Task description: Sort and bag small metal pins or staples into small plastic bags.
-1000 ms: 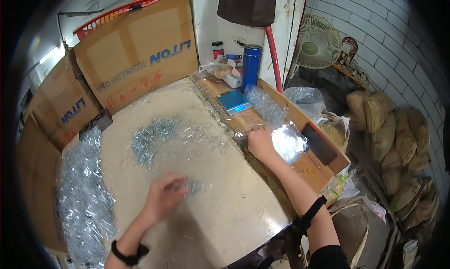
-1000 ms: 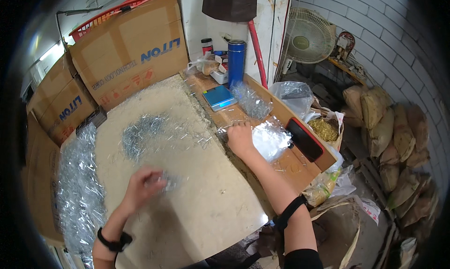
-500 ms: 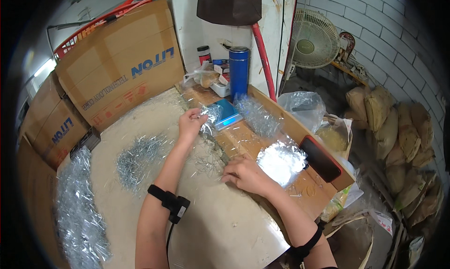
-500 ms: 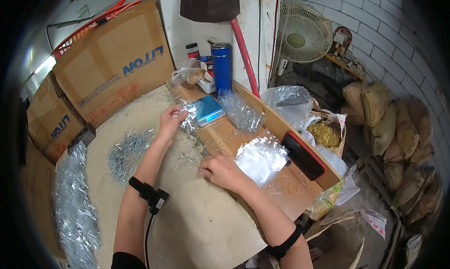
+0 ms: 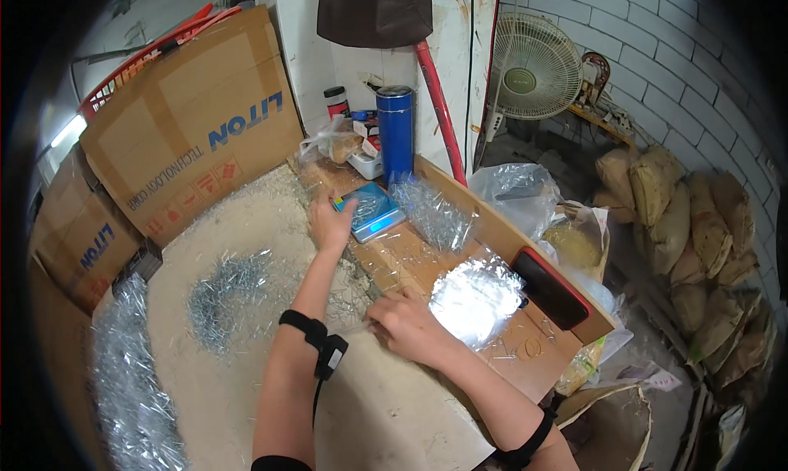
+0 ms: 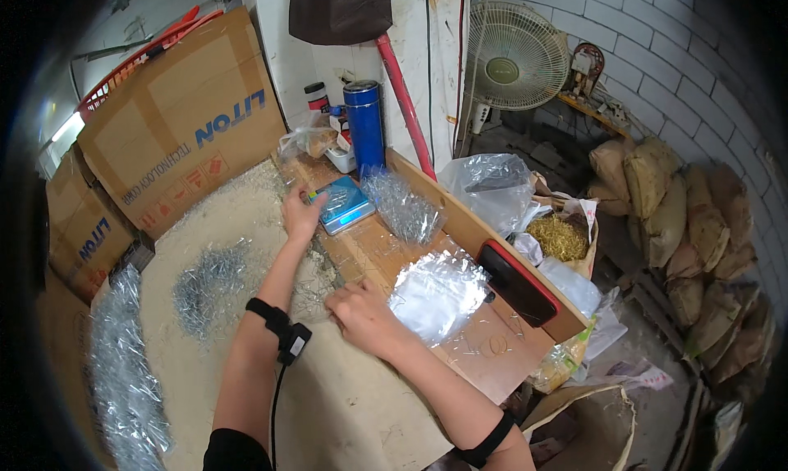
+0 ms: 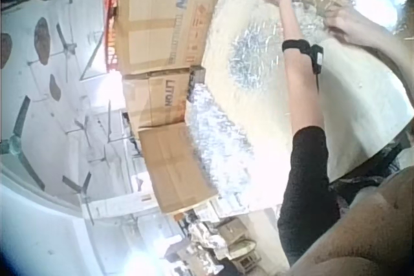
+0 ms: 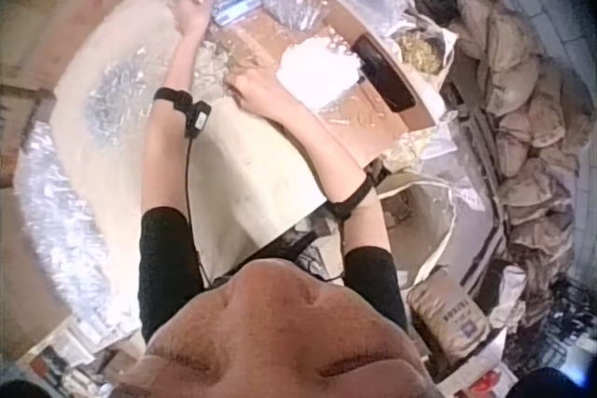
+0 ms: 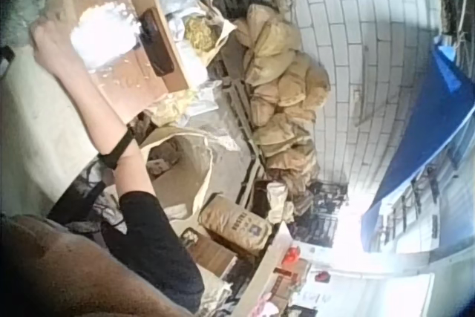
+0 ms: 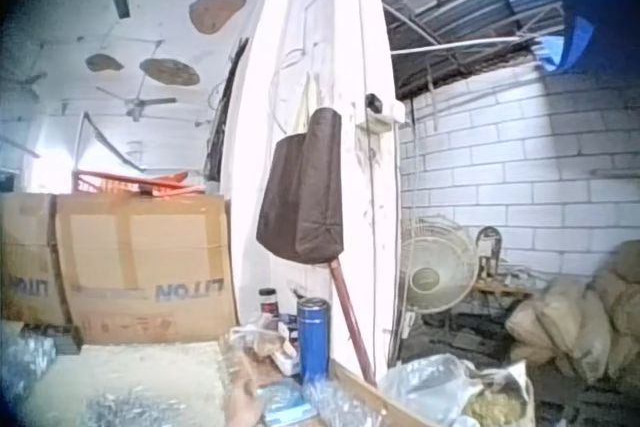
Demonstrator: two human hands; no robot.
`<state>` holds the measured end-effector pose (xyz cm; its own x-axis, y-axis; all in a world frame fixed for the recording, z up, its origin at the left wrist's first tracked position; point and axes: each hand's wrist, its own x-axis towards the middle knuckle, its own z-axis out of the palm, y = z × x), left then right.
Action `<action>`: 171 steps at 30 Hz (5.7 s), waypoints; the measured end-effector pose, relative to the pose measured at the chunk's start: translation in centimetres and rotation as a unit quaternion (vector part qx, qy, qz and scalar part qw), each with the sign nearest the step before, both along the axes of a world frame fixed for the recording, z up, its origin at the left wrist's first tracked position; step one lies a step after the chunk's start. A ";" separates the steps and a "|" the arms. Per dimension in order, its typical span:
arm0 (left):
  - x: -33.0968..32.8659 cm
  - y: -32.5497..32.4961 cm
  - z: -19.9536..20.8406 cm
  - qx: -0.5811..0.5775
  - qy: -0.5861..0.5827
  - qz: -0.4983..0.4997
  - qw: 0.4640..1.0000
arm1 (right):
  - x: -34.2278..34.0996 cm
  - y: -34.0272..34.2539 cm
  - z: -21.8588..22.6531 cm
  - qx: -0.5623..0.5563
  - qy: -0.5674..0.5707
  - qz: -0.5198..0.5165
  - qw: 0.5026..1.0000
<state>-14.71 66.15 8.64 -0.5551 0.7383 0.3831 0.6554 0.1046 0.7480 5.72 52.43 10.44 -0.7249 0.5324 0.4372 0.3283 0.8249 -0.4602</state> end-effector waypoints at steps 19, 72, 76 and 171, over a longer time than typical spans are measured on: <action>-2.9 -6.6 3.0 -0.140 0.148 -0.133 0.970 | -1.7 -1.4 -0.5 -0.090 0.043 0.054 0.994; 7.6 -41.9 4.0 0.046 -0.467 -0.101 0.877 | -3.4 -13.0 4.2 -0.484 0.117 0.236 0.834; 6.6 -45.4 1.8 -0.007 -0.375 -0.076 0.924 | -3.8 -15.9 3.5 -0.228 0.089 0.235 0.941; 5.8 -51.6 0.4 0.037 -0.378 -0.048 0.924 | -5.7 -23.9 7.1 -0.113 -0.082 0.310 0.940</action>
<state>-8.96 14.55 9.01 -0.6182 0.7852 -0.0347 -0.0529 0.0024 0.9986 0.07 28.54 17.55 -0.9744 0.0515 0.2187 -0.1012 0.7682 -0.6321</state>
